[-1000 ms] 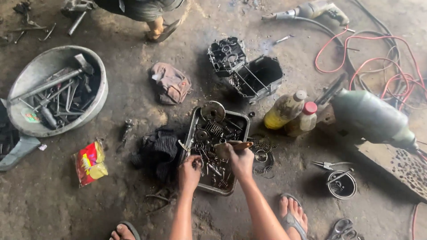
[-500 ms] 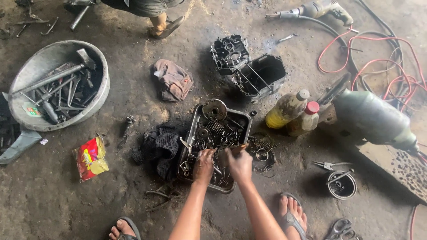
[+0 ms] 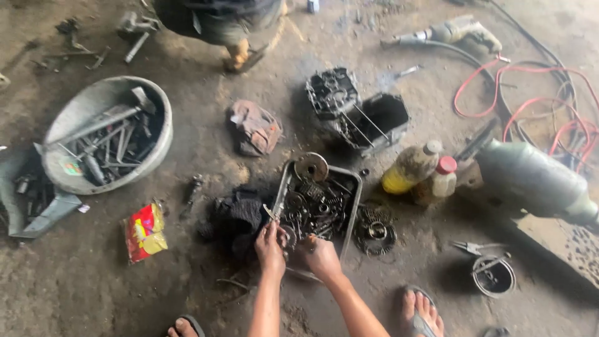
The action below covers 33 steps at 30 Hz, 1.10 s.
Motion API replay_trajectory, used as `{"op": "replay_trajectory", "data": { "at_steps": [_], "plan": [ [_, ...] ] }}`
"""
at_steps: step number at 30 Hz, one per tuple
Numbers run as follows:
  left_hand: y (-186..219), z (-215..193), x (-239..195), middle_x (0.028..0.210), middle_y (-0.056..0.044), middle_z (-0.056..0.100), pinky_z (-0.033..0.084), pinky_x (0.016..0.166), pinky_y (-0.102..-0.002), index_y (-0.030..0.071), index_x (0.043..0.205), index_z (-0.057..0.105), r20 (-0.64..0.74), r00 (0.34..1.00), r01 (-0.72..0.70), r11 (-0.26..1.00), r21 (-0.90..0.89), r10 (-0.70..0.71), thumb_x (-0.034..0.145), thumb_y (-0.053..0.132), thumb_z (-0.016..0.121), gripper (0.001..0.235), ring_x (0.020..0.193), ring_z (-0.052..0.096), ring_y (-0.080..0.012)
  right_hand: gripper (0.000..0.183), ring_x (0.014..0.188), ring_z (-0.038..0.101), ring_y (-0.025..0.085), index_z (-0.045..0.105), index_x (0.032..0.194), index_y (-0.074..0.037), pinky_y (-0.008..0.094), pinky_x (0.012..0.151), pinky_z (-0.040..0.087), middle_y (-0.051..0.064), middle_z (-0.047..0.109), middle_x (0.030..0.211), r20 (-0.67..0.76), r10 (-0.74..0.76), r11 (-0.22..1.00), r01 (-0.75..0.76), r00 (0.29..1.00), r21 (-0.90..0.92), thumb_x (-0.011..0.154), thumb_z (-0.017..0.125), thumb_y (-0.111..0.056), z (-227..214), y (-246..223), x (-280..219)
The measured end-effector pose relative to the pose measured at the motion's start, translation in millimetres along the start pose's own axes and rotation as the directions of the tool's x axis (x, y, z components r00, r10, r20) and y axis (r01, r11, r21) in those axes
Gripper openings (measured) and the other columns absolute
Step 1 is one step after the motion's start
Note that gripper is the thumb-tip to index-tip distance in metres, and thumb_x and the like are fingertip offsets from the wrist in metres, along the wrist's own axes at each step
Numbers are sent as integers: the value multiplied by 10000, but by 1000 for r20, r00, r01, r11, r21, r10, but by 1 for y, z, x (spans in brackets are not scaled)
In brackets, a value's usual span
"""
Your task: Cleaning various motorcycle engine components like gears and bolts in a tray using a brush and cleaning fluid.
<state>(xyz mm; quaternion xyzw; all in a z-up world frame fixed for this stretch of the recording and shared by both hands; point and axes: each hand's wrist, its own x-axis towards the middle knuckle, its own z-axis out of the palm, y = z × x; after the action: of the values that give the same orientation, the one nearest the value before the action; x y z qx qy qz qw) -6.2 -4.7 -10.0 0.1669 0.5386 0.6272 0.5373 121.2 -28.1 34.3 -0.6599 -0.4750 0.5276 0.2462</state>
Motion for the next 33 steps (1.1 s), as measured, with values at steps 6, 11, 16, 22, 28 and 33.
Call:
{"op": "replay_trajectory", "data": {
  "at_steps": [6,11,16,22,28,33],
  "plan": [
    [2,6,-3,895,-130,639,465,635,-266,-31,989,590,13,1000,23,1000,-2,-23,805,43,385,286,743,571,-172,216,603,606,121,655,930,-31,243,567,481,62,704,741,-329,-100,933,203,939,297,771,571,-150,-17,-35,-9],
    [22,18,3,864,-104,630,392,528,-281,65,969,606,46,925,376,894,-242,-376,890,415,364,433,698,567,-182,192,654,614,115,671,909,-9,230,612,506,57,700,779,56,-204,920,172,977,352,747,583,-61,-16,-62,-16],
    [38,40,-19,981,-85,635,320,647,-333,85,999,585,35,944,329,940,-93,-328,844,397,400,394,808,533,-179,175,658,666,106,696,891,-71,215,619,553,37,728,841,-78,-268,930,279,960,237,742,608,-47,-21,-72,-19],
    [32,30,-18,1028,-102,625,350,857,-421,107,1118,545,70,927,374,912,-168,-367,892,461,258,508,944,557,-219,156,652,699,109,694,873,-83,212,588,572,50,731,823,36,-307,942,298,951,154,762,585,-75,-17,-73,-20],
    [28,23,-14,952,-144,596,409,822,-389,29,1079,520,113,939,343,888,-305,-324,931,449,199,550,873,554,-236,145,658,700,82,690,888,-124,167,609,600,38,716,862,90,-224,974,226,970,-7,805,571,-116,-9,-69,-8],
    [44,37,-23,993,-154,622,393,809,-342,10,1128,538,50,946,322,916,-239,-319,937,375,240,508,898,565,-218,161,634,709,107,684,822,-73,179,566,605,60,717,793,-127,-477,873,486,870,50,798,527,-98,-12,-78,-18]
  ]
}}
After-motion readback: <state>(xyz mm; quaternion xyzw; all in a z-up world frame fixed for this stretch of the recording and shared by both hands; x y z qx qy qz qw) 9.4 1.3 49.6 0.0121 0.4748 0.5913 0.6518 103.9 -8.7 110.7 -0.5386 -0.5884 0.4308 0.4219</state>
